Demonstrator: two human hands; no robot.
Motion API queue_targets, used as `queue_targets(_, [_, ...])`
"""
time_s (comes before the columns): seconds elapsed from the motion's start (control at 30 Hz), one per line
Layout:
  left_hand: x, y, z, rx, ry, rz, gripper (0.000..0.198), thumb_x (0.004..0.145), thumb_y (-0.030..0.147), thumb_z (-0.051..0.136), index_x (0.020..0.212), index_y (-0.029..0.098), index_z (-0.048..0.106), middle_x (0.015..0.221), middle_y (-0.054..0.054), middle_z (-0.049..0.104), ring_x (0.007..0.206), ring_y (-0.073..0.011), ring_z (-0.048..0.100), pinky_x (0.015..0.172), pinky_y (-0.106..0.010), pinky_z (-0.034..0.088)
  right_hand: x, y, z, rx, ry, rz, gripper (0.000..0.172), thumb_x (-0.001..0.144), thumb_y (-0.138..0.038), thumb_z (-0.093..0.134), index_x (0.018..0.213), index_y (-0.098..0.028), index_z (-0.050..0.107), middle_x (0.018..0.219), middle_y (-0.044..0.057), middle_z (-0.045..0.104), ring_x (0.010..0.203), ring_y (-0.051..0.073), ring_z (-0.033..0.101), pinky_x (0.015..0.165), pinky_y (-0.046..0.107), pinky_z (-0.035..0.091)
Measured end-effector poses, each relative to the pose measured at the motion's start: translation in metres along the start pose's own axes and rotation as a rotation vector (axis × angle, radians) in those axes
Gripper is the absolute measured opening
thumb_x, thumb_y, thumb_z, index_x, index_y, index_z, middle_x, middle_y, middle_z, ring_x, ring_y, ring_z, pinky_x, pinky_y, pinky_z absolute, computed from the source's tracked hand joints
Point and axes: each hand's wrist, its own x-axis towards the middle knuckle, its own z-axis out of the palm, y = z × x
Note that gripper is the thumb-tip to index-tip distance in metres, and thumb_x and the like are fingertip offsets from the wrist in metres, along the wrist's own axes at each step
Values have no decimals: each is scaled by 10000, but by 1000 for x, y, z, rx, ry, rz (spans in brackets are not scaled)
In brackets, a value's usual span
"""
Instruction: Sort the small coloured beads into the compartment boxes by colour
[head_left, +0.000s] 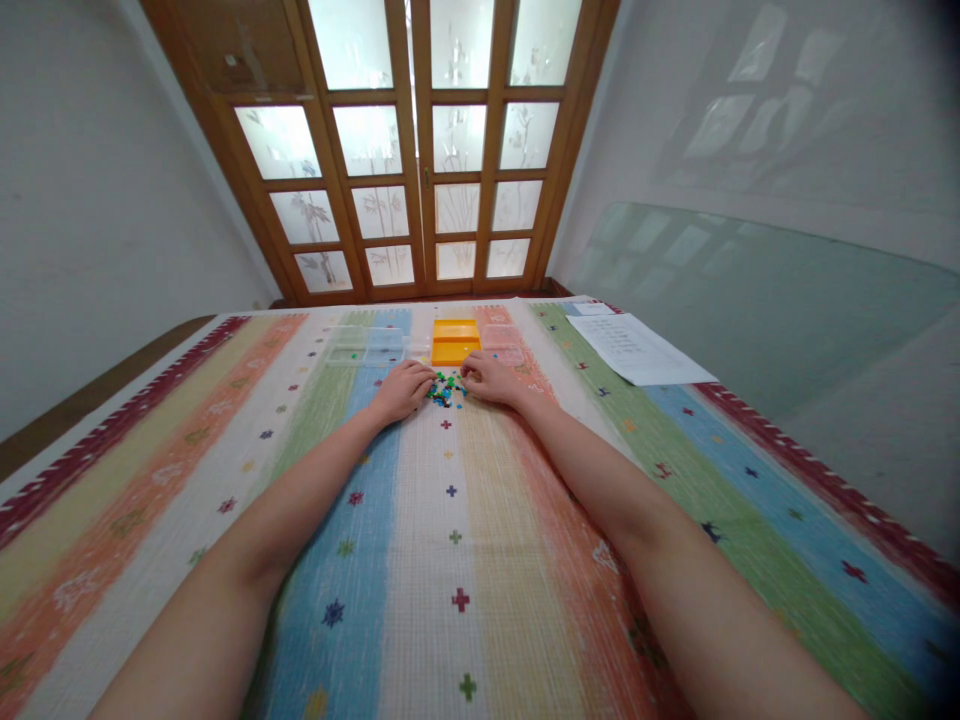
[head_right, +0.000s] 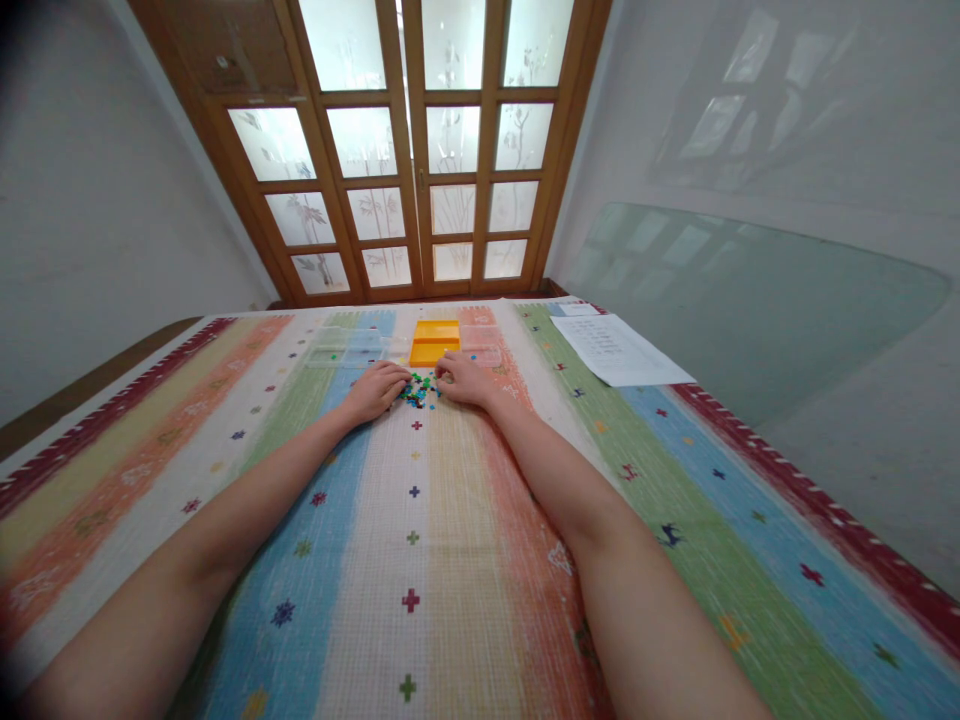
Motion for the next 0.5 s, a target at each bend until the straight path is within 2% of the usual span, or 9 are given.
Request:
queue_targets(0.27, [-4, -19, -8, 33, 216, -220, 254, 1023, 306, 560, 1026, 215, 798, 1053, -104, 784, 1053, -291, 661, 1001, -451, 496, -1, -9, -3, -52, -101, -36, 113, 939, -252, 673, 1003, -190, 742, 1041, 78, 668, 967, 227, 604, 866, 320, 435])
queue_targets(0.5, [-10, -47, -10, -63, 382, -451, 120, 922, 252, 614, 976, 221, 717, 1007, -70, 739, 916, -239, 655, 922, -390, 507, 0, -16, 1, -72, -134, -42, 112, 940, -231, 681, 1018, -187, 749, 1071, 85, 664, 988, 226, 598, 862, 315, 428])
